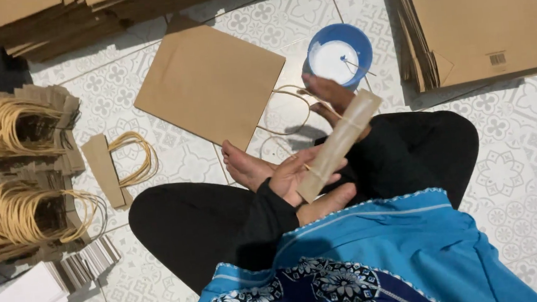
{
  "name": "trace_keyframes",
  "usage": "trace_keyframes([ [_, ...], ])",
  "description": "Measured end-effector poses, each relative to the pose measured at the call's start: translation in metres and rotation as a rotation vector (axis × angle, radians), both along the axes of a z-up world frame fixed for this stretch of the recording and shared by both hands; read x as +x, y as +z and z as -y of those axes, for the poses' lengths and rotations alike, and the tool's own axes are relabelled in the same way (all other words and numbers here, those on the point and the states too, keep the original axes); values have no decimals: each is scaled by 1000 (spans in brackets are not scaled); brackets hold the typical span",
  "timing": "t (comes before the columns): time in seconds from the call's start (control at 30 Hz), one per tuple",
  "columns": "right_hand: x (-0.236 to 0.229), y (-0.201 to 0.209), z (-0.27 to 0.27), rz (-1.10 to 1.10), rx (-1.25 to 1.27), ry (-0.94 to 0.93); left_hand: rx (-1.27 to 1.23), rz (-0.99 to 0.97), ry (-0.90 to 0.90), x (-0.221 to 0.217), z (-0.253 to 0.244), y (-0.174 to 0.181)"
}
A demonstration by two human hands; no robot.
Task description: The person sits on the floor and assembles paper bags by applying glue to the handle tabs and attaching them to the bag body. They repeat this process for multiple bags, stacking finished ones aside.
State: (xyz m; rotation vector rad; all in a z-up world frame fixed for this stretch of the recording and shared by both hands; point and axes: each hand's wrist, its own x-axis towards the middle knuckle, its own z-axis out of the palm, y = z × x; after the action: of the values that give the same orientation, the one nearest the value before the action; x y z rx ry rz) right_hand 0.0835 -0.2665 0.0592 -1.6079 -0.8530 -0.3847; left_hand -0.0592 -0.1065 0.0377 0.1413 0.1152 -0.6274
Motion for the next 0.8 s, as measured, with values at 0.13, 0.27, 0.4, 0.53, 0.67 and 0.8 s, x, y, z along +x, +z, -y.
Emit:
trace_keyframes([
  [0.13,-1,-10,4,-175,291,115,72,-46,1,-1,10,28],
  [0.27,7,5,23,-158,216,-98,456,333,-111,15,-19,14],
  [0.4,20,-8,41,-453,528,-101,1895,-32,-115,69,-83,-70],
  [0.53,23,4,45,-577,625,-125,2484,842,-583,82,-113,-81],
  [0.67,27,-9,54,-644,672,-153,2529,1011,-521,92,-114,-98],
  [0.8,32,-33,69,-696,696,-175,2634,1033,-328,103,-125,-130],
])
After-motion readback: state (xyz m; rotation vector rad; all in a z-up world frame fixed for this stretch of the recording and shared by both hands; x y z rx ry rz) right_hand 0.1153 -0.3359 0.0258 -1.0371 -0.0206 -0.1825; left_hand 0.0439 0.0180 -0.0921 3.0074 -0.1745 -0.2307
